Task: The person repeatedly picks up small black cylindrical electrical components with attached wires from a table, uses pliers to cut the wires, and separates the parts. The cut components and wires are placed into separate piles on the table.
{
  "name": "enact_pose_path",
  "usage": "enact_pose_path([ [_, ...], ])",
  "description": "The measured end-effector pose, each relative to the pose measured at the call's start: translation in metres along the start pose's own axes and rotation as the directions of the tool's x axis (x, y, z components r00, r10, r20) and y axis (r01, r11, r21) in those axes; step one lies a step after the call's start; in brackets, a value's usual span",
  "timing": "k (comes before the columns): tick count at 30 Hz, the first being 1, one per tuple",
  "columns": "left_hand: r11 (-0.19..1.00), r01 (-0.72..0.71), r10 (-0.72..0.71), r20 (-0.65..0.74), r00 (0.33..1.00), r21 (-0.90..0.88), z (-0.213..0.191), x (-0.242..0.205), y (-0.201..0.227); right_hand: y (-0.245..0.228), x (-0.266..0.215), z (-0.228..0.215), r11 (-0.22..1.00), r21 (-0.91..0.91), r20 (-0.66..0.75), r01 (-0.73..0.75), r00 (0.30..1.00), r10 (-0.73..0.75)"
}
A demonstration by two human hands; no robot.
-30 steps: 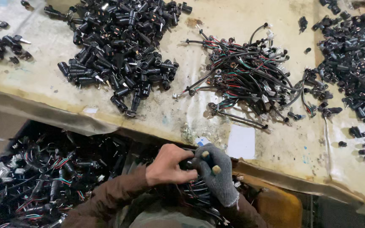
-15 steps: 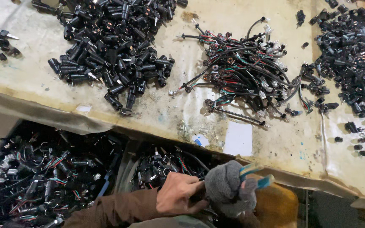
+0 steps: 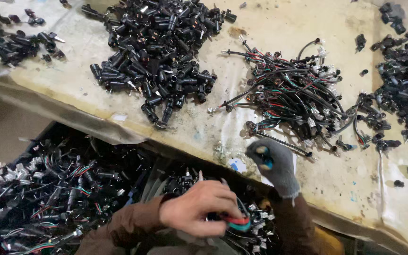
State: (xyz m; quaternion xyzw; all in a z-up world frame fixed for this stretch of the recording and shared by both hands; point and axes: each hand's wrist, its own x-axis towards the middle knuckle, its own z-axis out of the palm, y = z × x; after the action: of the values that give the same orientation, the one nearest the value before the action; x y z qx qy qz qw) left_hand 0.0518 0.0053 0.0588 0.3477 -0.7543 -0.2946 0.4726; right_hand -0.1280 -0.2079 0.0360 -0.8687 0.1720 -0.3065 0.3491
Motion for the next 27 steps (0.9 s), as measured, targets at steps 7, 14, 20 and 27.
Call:
enact_pose_path([
  [7, 0.846, -0.201, -0.18, 0.62, 0.763, 0.493, 0.024, -0.016, -0.044, 0.065, 0.052, -0.008, 0.738, -0.55, 0.404, 0.391, 0.898, -0.176],
  [14, 0.996, -0.05, 0.005, 0.496, 0.868, 0.078, -0.019, 0.039, -0.158, 0.057, 0.057, -0.029, 0.883, -0.453, 0.201, 0.122, 0.979, -0.033],
  [20, 0.083, 0.463, 0.038, -0.467, 0.884, 0.883, -0.096, 0.114, -0.285, 0.071, 0.056, -0.007, 0.822, -0.514, 0.356, 0.243, 0.933, -0.053],
  [27, 0.214, 0.312, -0.241, -0.26, 0.935, 0.926, -0.071, 0.064, -0.294, 0.084, 0.051, -0.017, 0.859, -0.488, 0.22, 0.158, 0.974, -0.054],
])
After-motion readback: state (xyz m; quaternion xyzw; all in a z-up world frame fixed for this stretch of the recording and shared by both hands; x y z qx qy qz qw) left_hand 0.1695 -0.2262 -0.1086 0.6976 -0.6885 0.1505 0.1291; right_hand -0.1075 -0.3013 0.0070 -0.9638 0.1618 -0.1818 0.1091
